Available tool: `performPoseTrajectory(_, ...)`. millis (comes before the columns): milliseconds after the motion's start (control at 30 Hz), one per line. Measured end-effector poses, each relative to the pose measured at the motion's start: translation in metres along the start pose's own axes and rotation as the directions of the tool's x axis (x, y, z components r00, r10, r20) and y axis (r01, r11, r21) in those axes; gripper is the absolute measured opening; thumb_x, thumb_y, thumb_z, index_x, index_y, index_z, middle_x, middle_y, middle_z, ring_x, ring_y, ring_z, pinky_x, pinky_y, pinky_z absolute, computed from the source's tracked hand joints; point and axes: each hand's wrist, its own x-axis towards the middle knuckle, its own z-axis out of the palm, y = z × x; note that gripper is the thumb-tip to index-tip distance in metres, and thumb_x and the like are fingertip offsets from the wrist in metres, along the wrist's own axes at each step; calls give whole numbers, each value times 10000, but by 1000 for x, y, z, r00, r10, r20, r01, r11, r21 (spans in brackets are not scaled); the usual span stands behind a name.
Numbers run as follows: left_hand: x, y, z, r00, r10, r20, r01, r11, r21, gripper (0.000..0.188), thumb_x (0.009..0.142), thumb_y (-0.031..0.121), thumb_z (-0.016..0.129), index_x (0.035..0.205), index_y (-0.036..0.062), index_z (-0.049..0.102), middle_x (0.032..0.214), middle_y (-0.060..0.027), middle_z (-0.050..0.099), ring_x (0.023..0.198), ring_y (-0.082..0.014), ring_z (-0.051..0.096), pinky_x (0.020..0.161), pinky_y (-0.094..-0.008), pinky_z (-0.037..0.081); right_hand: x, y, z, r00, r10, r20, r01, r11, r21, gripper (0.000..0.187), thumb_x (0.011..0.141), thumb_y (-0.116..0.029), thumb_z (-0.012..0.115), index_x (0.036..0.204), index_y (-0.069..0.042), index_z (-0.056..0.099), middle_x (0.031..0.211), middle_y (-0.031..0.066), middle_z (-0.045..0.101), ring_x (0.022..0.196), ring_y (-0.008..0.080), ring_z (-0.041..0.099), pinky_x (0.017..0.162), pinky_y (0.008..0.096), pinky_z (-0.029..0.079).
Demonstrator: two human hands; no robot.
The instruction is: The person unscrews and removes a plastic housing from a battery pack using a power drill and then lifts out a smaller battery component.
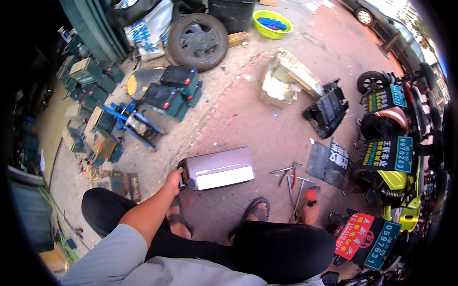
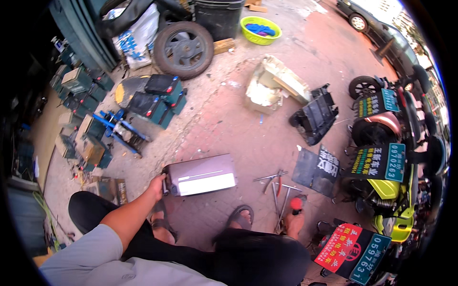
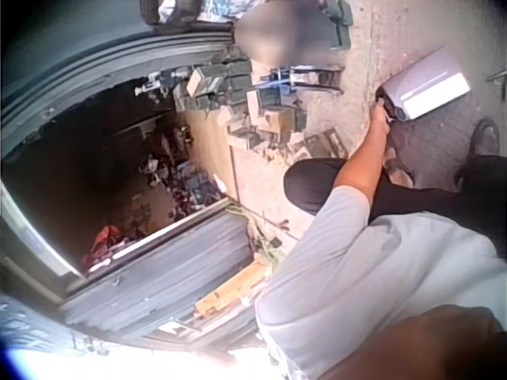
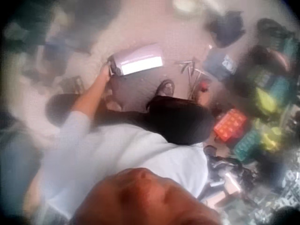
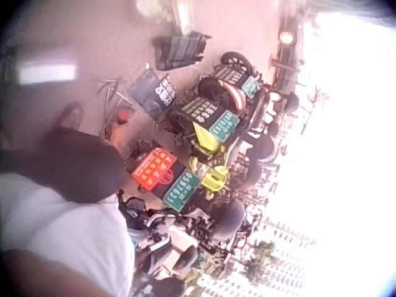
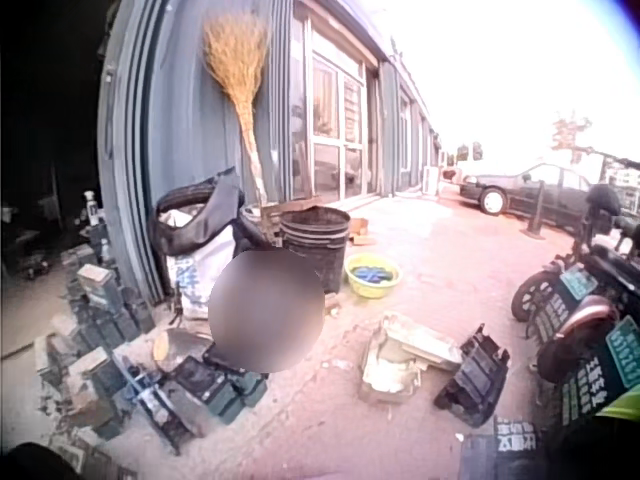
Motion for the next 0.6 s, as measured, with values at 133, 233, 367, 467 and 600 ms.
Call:
performPoseTrajectory(133,-10,-6,3,1000,-11,0,11,1000,23,478,1093,269,524,1547,120,534,1240,-69,742,1040,-236,720,857,-424,590,-13,-53,-50,984,-93,155,24,919,394,269,911,-187,814,1107,-24,728,804,41,690,685,145,648,644,373,524)
performPoseTrajectory(233,-9,2,32,998,-19,53,18,999,29,475,1099,298,530,1537,116,559,1256,-74,738,1047,-245,722,871,-418,580,-49,-136,-128,936,-347,64,254,788,561,165,952,-121,787,1050,-7,717,844,13,676,664,123,611,620,296,482)
performPoseTrajectory(367,9,-7,24,995,-97,38,100,991,-84,461,1101,364,545,1436,68,655,1210,-112,744,1034,-261,717,901,-421,550,-73,-267,-224,726,-635,264,384,693,610,244,946,-92,814,1146,-12,700,943,21,707,711,121,650,656,283,533)
performPoseTrajectory(467,13,-5,43,994,-113,-12,113,993,32,497,1096,394,555,1393,13,674,1223,-139,746,1074,-258,715,910,-423,542,-115,-340,-278,590,-742,319,499,645,579,288,914,-38,820,1170,-12,690,985,30,721,728,114,661,680,291,565)
performPoseTrajectory(600,70,-47,9,992,-89,-89,94,995,44,568,1077,425,554,1385,-40,661,1351,-187,702,1170,-283,690,1010,-436,516,-187,-423,-273,401,-771,494,574,632,520,313,892,-16,796,1186,-9,687,990,38,722,715,96,642,639,281,544)
